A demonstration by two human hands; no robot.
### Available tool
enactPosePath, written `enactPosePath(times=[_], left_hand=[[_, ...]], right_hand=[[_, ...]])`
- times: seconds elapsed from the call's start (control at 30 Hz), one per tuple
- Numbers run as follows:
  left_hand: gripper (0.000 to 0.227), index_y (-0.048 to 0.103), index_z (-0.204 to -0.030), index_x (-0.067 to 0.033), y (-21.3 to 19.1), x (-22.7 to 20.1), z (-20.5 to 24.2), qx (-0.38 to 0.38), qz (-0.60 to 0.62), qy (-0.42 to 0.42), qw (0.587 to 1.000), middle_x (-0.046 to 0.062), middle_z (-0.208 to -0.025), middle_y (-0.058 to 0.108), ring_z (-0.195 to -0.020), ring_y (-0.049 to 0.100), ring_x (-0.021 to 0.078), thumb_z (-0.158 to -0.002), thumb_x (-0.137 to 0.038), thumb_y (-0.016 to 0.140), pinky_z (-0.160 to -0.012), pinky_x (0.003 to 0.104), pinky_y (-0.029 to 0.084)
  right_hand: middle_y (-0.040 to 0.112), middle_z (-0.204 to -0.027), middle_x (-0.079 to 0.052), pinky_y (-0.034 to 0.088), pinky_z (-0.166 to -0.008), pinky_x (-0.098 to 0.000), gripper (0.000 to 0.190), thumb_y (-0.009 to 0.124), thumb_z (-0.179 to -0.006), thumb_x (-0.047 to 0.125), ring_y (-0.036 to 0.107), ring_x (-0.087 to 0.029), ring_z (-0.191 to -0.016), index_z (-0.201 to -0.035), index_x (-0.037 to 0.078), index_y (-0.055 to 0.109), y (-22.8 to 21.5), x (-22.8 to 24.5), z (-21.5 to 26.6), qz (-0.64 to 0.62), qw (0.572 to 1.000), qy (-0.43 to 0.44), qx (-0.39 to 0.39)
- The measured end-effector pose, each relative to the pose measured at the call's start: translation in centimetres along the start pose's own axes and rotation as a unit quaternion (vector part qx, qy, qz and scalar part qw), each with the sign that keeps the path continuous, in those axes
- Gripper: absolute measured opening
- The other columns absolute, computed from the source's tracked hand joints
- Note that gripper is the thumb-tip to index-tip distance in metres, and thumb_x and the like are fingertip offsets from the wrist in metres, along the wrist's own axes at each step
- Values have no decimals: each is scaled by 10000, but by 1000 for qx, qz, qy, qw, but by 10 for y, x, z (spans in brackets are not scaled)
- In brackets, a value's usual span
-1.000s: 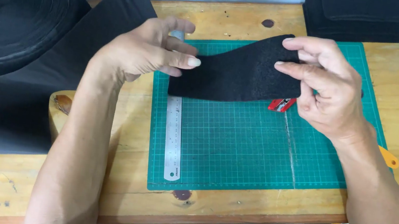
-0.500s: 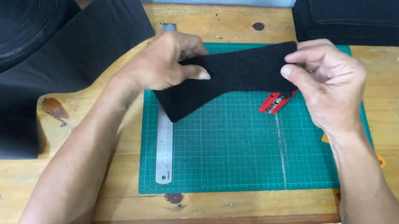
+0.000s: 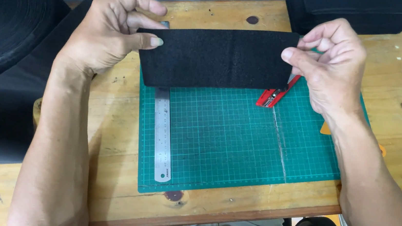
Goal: Cutting a strip of black material from a roll, folding it, and using a scraper to smooth it on a cutting mat.
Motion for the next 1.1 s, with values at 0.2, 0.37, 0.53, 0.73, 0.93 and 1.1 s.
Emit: enactPosePath(times=[0.2,0.37,0.53,0.73,0.93,1.1], left_hand=[[564,493,-1387,-41,-13,5,2,89,0,56,994,59,-1389,554,-1315,662,202,-910,224,632,-897,206,567],[629,443,-1402,-80,-17,9,2,124,10,63,990,68,-1404,502,-1419,613,248,-884,228,624,-720,185,503],[659,450,-1422,-77,-19,21,0,153,-15,70,986,65,-1425,497,-1406,612,241,-868,196,677,-736,186,521],[404,661,-1182,-34,6,29,-7,168,-29,-61,984,146,-1069,743,-1057,757,174,-816,90,781,-769,260,668],[327,766,-1102,-81,24,16,-6,189,-161,-146,958,52,-950,782,-875,765,125,-813,72,776,-766,219,630],[277,769,-1065,-69,23,16,-6,221,-187,-134,948,62,-911,793,-823,769,128,-815,46,803,-728,225,625]], right_hand=[[653,-932,13,579,-587,-154,383,838,-925,16,660,-39,-739,-1256,102,667,-3,-3,-1,34,999,22,10],[673,-992,-16,588,-590,-151,341,855,-939,57,674,-42,-745,-1231,117,690,-5,-8,-3,83,995,50,9],[659,-1038,-31,606,-602,-168,344,866,-929,101,669,-51,-768,-1233,123,705,-8,-5,0,130,988,74,40],[633,-890,-63,611,-655,-244,223,736,-999,45,645,-138,-730,-1220,53,707,1,17,5,190,957,163,146],[700,-929,-94,583,-617,-258,179,644,-1089,135,642,-137,-712,-1213,51,742,-5,19,1,287,921,180,191],[740,-958,-63,489,-687,-299,168,689,-1053,139,608,-166,-723,-1192,148,782,-5,25,1,364,893,182,195]])
Point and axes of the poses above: each hand's wrist, its own z-axis away from the middle knuckle, its own y-axis out of the palm, x = y × z, the point moved 1 cm from there along -z, towards the middle knuckle
